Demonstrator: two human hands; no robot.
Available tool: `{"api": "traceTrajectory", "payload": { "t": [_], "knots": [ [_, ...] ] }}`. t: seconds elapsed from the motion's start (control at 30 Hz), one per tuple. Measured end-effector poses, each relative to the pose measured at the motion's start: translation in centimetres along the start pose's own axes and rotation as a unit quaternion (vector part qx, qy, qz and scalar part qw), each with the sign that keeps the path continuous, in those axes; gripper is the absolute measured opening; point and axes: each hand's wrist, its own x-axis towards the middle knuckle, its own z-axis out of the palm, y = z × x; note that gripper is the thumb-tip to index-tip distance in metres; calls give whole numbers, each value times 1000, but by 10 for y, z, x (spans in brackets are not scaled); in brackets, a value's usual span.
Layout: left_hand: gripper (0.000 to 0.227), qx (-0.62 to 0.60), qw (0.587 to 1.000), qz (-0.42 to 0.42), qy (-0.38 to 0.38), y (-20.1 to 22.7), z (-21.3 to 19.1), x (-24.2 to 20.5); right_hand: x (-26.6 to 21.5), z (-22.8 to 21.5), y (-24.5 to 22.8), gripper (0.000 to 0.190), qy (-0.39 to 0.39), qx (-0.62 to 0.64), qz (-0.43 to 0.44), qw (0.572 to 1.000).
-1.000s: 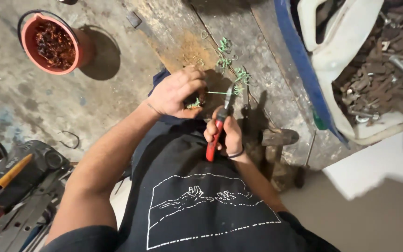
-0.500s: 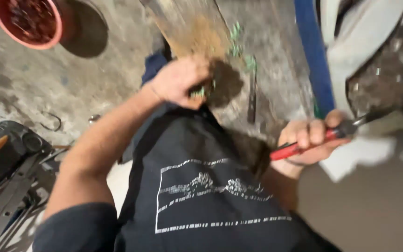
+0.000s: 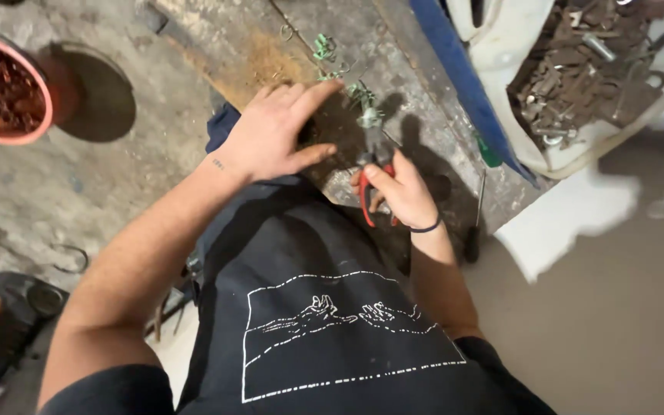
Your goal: The person uses pliers to cut and remove green insulation from a copper wire coil. They then pull the copper wire from the coil by hand and place the stripped wire into a red bucket.
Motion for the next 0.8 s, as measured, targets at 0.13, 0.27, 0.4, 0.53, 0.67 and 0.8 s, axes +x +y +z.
{"api": "traceTrajectory", "payload": {
  "t": [0.13,0.27,0.4,0.53,0.67,0.8],
  "knots": [
    [73,-62,994,11,-90,0,-4,36,8,16,-14,31,-31,12,2,999],
    [47,-155,974,47,-158,-22,1,53,2,25,-25,43,-62,68,-18,996],
    [21,-182,969,58,-160,-29,-7,69,-8,30,-6,48,-56,78,-15,995],
    [20,-147,969,36,-197,-40,-7,81,-26,39,0,50,-10,90,-7,996],
    [42,-32,981,35,-189,-38,-16,72,-51,55,12,42,54,158,-17,986],
    [42,-3,990,67,-125,-41,-31,53,-58,75,52,42,94,265,-76,957]
  ]
}}
